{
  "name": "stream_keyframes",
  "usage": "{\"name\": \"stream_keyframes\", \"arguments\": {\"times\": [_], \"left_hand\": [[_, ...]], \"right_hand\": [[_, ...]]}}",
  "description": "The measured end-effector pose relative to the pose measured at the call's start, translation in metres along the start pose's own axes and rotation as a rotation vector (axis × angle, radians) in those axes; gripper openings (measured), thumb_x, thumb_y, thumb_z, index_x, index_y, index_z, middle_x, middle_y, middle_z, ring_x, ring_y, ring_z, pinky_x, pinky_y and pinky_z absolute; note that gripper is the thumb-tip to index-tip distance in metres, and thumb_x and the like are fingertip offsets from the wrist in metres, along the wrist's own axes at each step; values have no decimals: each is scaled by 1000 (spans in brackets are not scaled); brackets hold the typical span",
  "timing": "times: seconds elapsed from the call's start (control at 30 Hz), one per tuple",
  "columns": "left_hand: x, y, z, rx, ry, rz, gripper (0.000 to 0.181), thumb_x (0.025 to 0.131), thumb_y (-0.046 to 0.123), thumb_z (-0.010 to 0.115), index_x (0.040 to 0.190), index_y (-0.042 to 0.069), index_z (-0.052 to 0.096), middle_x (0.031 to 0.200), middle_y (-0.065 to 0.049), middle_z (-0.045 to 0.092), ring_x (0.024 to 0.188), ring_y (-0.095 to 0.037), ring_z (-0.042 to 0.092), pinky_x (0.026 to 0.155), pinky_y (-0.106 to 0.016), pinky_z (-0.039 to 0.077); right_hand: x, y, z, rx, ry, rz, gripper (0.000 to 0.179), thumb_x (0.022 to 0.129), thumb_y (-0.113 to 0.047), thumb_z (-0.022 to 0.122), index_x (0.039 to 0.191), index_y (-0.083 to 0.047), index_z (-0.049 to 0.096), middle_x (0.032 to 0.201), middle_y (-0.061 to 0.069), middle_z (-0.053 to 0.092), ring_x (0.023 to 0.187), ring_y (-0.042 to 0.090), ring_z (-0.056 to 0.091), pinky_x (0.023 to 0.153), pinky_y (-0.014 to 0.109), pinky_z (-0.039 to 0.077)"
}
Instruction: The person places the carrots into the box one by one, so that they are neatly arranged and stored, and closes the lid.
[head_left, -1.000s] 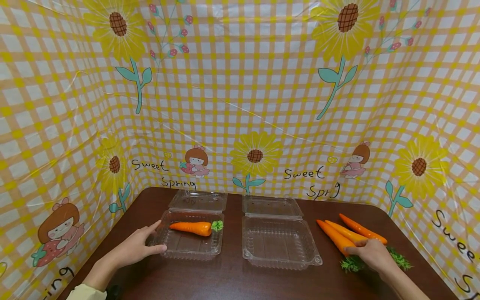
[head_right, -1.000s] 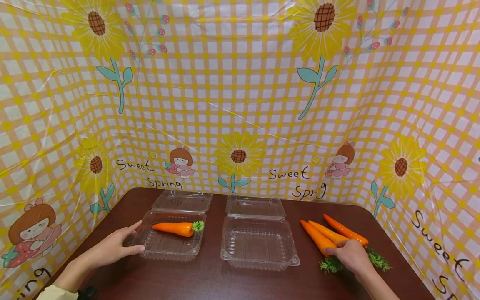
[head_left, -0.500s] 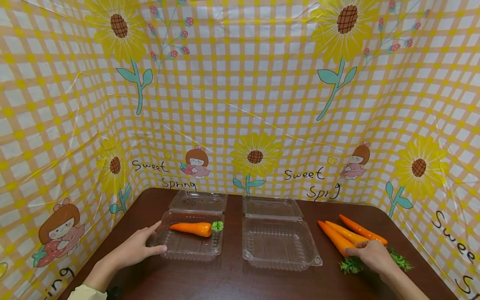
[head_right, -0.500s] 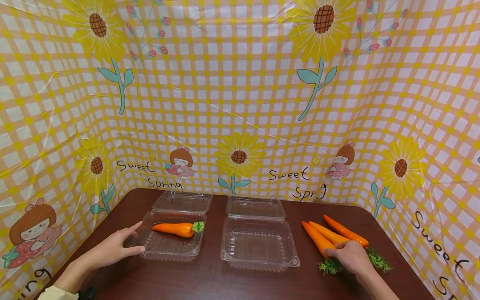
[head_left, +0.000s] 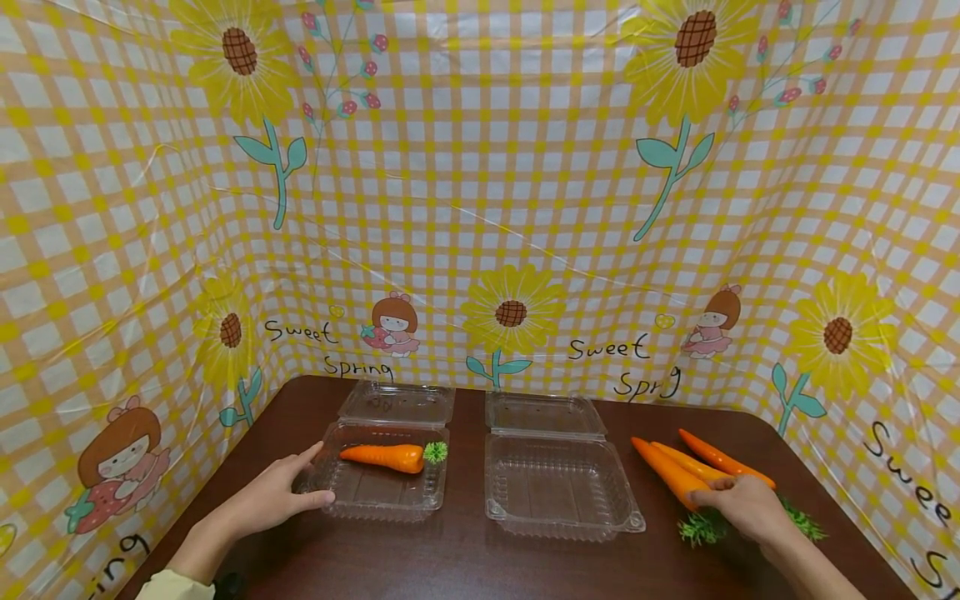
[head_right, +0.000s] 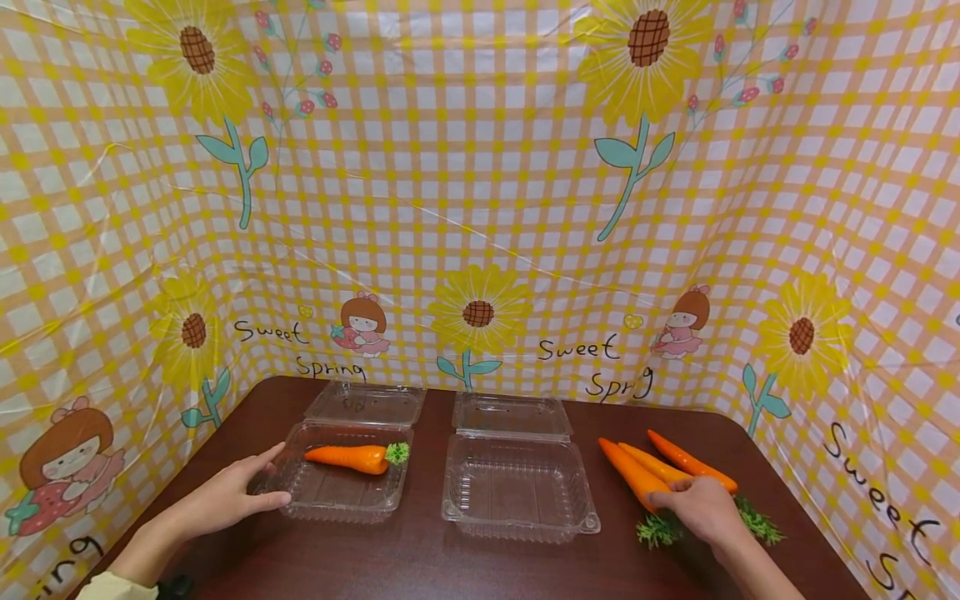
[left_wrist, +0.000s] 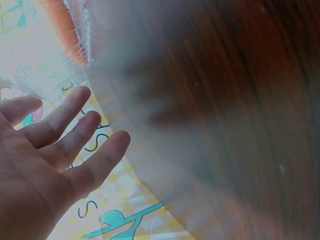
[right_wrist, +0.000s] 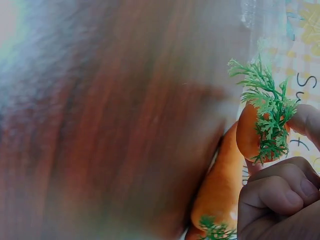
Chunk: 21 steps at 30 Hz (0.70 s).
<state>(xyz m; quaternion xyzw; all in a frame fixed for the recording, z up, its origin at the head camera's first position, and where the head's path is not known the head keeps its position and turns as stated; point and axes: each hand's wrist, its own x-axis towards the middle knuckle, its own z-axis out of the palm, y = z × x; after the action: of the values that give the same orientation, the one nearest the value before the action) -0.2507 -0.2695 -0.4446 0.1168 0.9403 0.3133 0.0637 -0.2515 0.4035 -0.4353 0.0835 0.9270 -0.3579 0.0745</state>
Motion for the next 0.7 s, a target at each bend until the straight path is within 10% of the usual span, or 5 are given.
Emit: {"name": "stream_keyframes", "arguments": {"times": [0.07,0.3,0.7], "left_hand": [[0,-1,0,2,2,1,92,91,49,72,158,1,29,133,-21,60,127,-43,52,98,-62,44],[0,-1,0,5,2,-6,93,90,50,72,158,2,30,133,-21,60,128,-43,52,99,-63,44],[1,-2,1,8,2,-1,93,90,49,72,158,3,29,134,-21,59,129,-43,51,98,-63,44]], "right_hand": [[-1,-2,-3,-23,-1,-2,76,87,-46,76,127,16,60,132,40,52,110,43,56,80,39,50],[-4,-19,-10,2,2,-28,70,88,-44,75,124,15,62,131,39,55,92,34,58,69,32,45],[-9,-53,-21,-16,-9,-79,76,89,-53,72,129,11,61,141,37,48,117,48,52,86,48,49]]}}
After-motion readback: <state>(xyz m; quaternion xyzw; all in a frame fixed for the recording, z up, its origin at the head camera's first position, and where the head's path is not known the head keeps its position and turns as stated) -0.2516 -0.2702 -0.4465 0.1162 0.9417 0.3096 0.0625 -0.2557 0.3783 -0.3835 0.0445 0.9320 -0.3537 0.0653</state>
